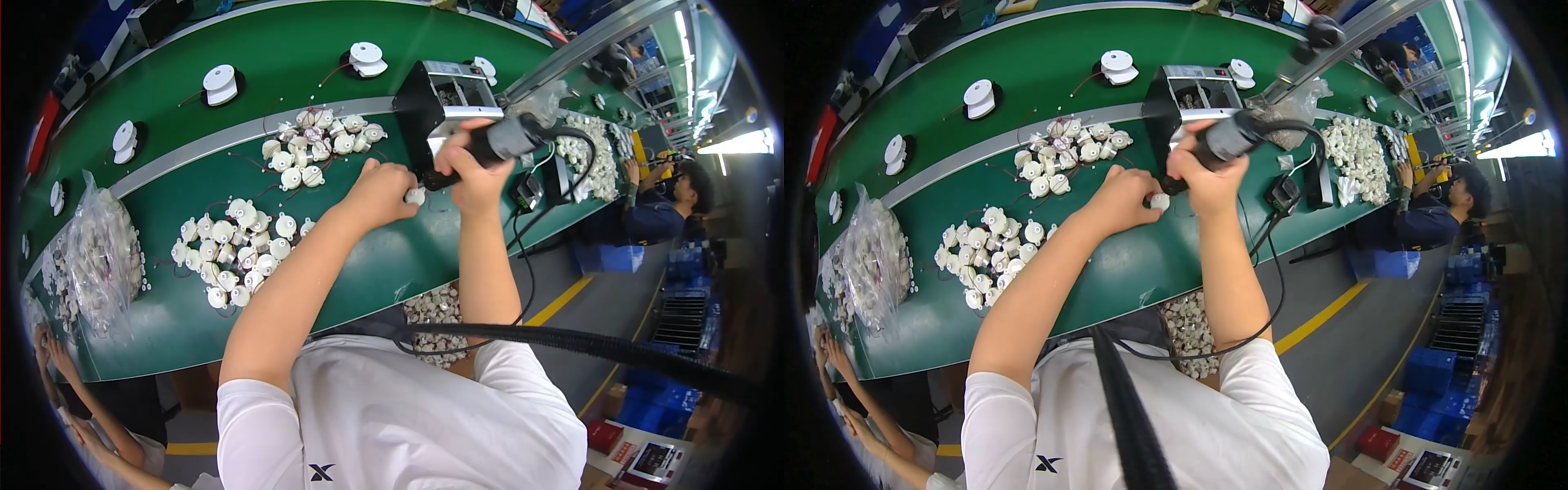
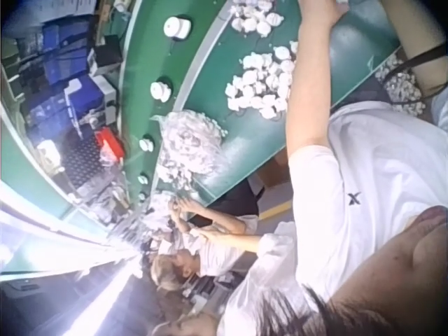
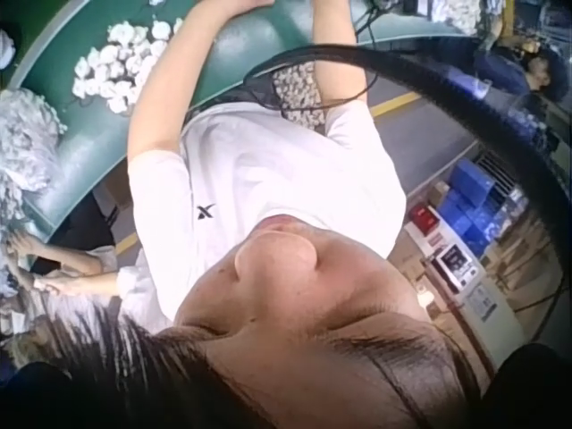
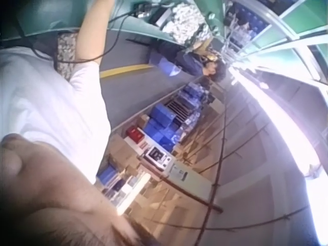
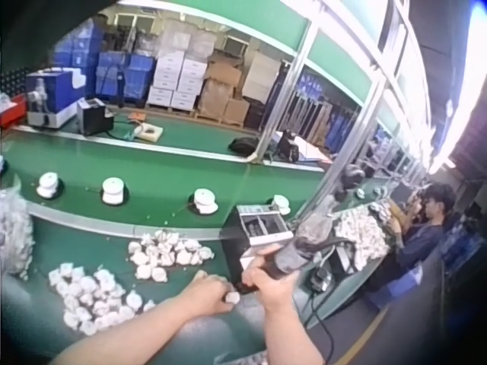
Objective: The person assembles small light bulb components by driving screws into them with an electric screwdriver.
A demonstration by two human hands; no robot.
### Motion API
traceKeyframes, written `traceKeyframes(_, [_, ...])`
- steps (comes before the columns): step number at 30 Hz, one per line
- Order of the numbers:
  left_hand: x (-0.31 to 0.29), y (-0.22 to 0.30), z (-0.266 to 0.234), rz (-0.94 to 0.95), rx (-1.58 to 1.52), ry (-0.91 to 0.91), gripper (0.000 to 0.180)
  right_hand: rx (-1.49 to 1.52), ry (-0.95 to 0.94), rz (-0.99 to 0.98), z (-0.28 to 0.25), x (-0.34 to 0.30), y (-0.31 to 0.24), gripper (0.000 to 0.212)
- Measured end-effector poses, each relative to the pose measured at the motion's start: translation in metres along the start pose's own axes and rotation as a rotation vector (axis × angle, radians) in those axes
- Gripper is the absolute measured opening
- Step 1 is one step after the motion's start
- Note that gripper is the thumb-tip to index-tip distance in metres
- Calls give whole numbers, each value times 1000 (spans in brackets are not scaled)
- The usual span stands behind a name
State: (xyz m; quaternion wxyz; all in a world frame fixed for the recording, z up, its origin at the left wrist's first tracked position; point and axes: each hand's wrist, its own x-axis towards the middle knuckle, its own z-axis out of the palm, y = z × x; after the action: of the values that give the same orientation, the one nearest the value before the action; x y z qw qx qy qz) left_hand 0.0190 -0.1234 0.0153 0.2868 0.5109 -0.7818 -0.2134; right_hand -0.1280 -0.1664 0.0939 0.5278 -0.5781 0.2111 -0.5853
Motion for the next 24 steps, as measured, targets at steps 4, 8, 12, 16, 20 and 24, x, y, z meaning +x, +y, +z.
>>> traceKeyframes(4, [-19,11,-18,16,42,-145,25,96,88,-258,-42,11,-37,34])
traceKeyframes(8, [-42,13,-37,68,1,-199,29,82,213,-290,-71,31,-50,32])
traceKeyframes(12, [-50,12,-42,60,-65,-211,38,87,153,-281,-66,46,-38,29])
traceKeyframes(16, [-55,12,-46,53,-30,-85,52,-10,139,-162,-59,45,-24,30])
traceKeyframes(20, [-55,-2,-46,-12,-120,-59,56,-12,139,-190,-56,43,-25,23])
traceKeyframes(24, [-55,-8,-45,-20,-225,9,51,24,138,-70,-57,31,-31,21])
